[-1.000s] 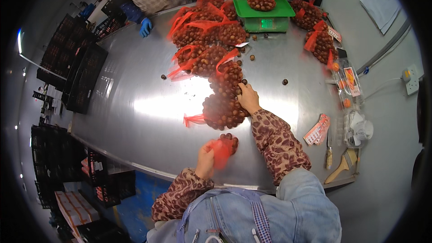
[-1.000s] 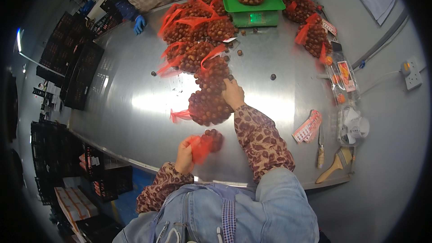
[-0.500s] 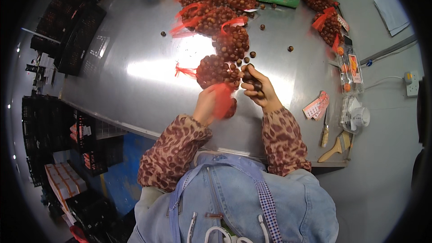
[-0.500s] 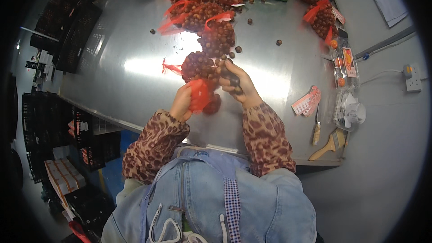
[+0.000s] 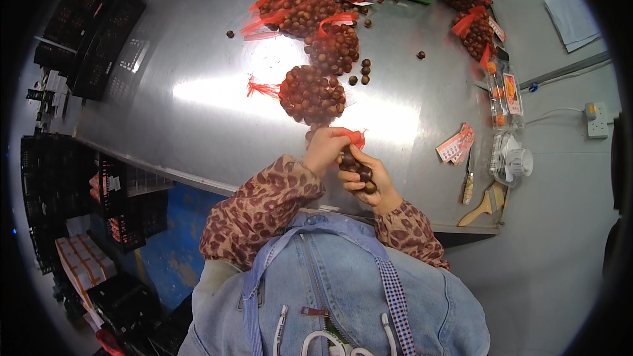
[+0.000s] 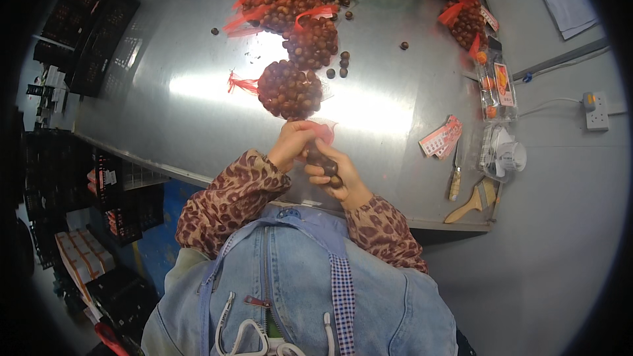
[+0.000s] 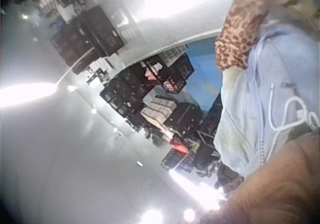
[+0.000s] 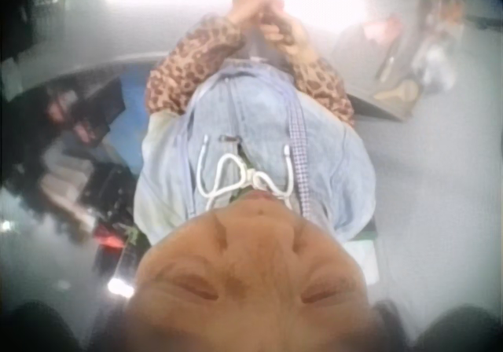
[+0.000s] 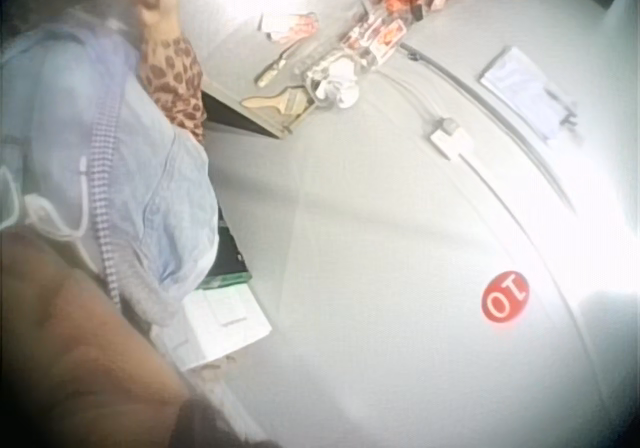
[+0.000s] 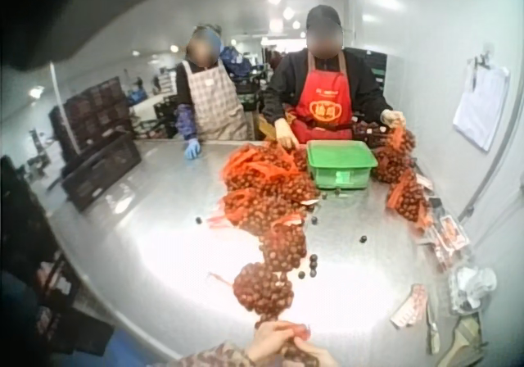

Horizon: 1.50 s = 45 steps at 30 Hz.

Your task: The person places longan fruits into red mesh bags and ties them on a stainless steel table. They then move to a crate, remove a plastic tray of persimmons, and arrange the persimmons into a clear plastic container on the table.

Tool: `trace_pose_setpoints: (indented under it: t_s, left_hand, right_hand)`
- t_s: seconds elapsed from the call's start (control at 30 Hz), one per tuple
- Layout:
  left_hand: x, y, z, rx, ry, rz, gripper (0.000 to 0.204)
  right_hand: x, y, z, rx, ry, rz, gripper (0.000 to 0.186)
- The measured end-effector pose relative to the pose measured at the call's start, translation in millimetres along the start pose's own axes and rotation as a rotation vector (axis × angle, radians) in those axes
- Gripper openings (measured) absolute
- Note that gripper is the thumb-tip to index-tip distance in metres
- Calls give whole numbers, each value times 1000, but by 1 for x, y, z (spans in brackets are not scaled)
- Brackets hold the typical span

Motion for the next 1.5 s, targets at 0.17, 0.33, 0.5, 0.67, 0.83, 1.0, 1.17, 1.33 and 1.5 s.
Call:
trace_pose_setpoints:
  t_s: [0.17, 0.33, 0.5, 0.67, 0.83, 1.0, 1.17, 1.33, 1.5]
  left_hand:
    - [-24, 46, -6, -512, -510, -567, 23]
    - [-15, 85, -34, -446, -540, -760, 13]
    - [-6, 85, -41, -126, -187, -675, 15]
    - [-13, 83, -9, -52, 68, -471, 18]
    - [-18, 87, 13, 42, 295, -269, 20]
    - [-18, 81, 29, -87, 362, -233, 23]
    - [-12, 73, 52, -129, 399, -222, 21]
    - [-1, 64, 54, -110, 414, -166, 19]
    - [-1, 56, 52, -141, 370, -184, 17]
  right_hand:
    - [-4, -12, 2, -220, -121, 62, 30]
    - [8, -43, -18, 8, 180, 391, 31]
    - [14, -60, -17, -156, 7, 461, 15]
    - [29, -47, -51, 157, 1145, 889, 21]
    - [18, -17, -74, 423, 1810, 799, 21]
    - [51, 3, -81, 726, 1698, 537, 25]
    - [223, -64, -6, -114, 1754, 1194, 50]
    - [314, -143, 87, -606, 2067, 1250, 64]
    - [279, -192, 82, -407, 2168, 1129, 64]
Point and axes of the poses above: each hand's wrist, its own y-axis away from the middle knuckle, its own z-axis out of the back of the hand, x = y × z, the point moved 5 cm from there along -y, towards the middle knuckle, and after that the axes turned 13 degrees about z, right-handed, at the moved point
